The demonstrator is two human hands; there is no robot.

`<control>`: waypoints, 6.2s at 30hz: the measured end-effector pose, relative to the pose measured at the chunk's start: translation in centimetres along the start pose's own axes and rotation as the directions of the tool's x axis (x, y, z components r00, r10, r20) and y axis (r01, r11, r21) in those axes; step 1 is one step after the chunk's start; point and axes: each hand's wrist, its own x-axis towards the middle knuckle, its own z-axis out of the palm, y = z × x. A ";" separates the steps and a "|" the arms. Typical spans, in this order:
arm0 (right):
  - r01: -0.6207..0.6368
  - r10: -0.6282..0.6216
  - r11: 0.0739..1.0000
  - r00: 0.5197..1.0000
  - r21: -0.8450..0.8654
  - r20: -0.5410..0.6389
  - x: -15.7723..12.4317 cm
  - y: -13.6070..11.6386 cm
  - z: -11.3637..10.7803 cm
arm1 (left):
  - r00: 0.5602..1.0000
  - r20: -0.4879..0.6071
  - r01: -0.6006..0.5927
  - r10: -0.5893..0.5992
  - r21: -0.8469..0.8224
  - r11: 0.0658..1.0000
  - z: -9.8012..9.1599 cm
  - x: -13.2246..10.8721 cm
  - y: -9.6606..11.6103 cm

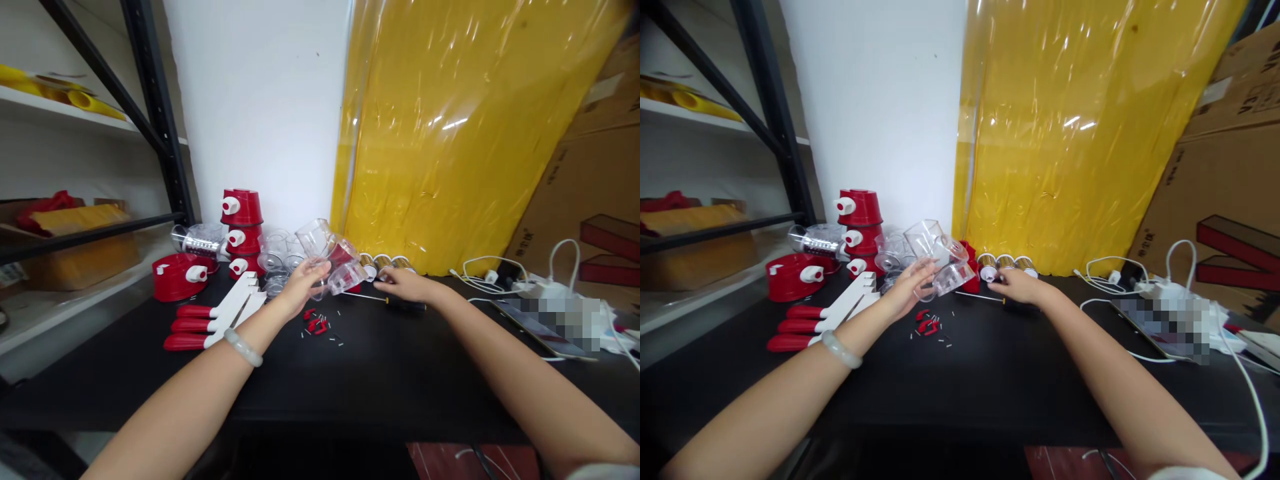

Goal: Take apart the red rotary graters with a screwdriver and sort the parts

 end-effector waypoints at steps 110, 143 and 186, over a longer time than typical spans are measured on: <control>0.252 0.286 0.035 0.925 0.967 -0.251 -4.1 -0.2 2.5 | 0.714 -0.354 -0.552 0.605 0.248 0.796 -2.0 0.5 -0.3; 0.084 0.369 0.020 0.925 0.996 -0.086 -3.6 -0.7 3.3 | 0.742 -0.349 -0.550 0.572 0.170 0.818 -2.6 1.1 -0.9; 0.142 0.359 -0.150 0.930 0.978 -0.080 -4.0 -0.9 2.9 | 0.733 -0.376 -0.558 0.568 0.146 0.817 -2.8 1.4 -1.0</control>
